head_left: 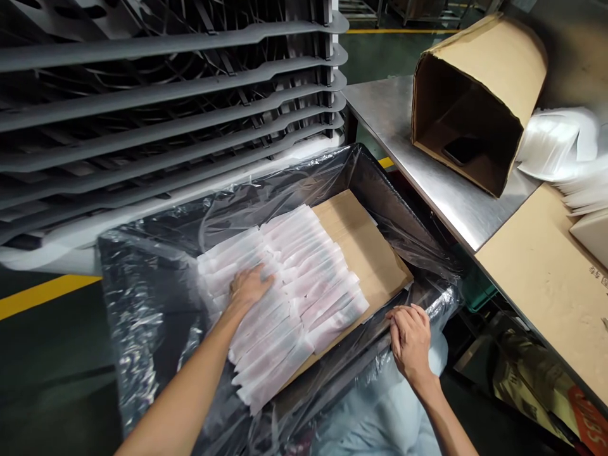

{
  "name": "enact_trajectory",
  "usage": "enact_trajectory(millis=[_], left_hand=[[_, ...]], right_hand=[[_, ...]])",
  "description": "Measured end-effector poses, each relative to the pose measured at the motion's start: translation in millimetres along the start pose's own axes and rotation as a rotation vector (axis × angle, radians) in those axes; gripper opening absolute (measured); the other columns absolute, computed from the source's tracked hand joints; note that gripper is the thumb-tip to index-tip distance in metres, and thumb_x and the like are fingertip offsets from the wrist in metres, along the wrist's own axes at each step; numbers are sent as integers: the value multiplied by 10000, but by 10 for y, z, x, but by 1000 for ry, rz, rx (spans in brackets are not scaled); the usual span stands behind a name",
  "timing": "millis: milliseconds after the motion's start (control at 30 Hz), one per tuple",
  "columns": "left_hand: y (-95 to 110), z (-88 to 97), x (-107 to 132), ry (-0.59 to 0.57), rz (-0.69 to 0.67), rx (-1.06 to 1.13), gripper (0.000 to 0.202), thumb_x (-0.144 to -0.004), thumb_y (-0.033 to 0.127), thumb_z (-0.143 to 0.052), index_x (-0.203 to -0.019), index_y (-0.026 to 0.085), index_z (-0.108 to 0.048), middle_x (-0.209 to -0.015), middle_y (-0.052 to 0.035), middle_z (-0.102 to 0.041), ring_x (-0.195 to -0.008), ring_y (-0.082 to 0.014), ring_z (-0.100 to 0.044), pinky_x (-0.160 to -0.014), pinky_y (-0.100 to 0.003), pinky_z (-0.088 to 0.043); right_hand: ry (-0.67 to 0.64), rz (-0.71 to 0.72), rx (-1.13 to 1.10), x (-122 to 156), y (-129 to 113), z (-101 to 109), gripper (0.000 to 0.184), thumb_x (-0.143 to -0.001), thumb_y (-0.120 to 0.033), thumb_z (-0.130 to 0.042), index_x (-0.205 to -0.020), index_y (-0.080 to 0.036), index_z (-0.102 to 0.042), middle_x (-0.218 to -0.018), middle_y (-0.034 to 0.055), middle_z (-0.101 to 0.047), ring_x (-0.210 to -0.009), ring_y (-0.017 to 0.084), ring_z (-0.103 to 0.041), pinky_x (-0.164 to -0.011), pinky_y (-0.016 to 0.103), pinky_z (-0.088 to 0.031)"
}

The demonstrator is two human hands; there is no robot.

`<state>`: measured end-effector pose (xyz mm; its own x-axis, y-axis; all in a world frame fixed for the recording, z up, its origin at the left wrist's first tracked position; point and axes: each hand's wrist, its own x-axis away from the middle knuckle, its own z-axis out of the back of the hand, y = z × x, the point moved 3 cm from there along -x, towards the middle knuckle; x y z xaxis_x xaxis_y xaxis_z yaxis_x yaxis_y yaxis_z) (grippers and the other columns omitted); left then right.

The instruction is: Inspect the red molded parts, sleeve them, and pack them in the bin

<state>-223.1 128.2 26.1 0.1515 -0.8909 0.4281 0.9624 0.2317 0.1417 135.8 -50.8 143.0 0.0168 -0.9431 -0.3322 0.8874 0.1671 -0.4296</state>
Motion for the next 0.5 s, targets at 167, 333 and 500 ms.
enact_trajectory(millis=[167,333,500], left_hand=[[8,100,-150,100,-37,-74,367,-891,425,-630,-1155,171,-618,-1573,-97,-283,-1448,-367,-182,-1145,-598,-222],[-10,167,-461,23,-27,-58,376,-892,488,-617,-1075,162,-654,-1492,-115,-432,-1438,-360,-248,-1144,-631,-223],[-7,303,-625,82,12,-32,454,-956,453,-528,-1308,166,-522,-1298,-127,-584,-1262,-318,-502,-1096,-605,-333]], right_hand=[[12,-6,-3,-10,-9,1,199,-945,-87,-403,-866,-222,-526,-833,-4,-684,-817,167,-617,-981,393,-348],[17,-11,-1,-15,-17,-3,198,-938,-87,-399,-860,-225,-518,-819,-9,-675,-796,166,-611,-976,398,-348],[22,-7,7,-24,-33,1,207,-934,-83,-386,-852,-227,-510,-811,-4,-666,-789,171,-601,-969,404,-346]])
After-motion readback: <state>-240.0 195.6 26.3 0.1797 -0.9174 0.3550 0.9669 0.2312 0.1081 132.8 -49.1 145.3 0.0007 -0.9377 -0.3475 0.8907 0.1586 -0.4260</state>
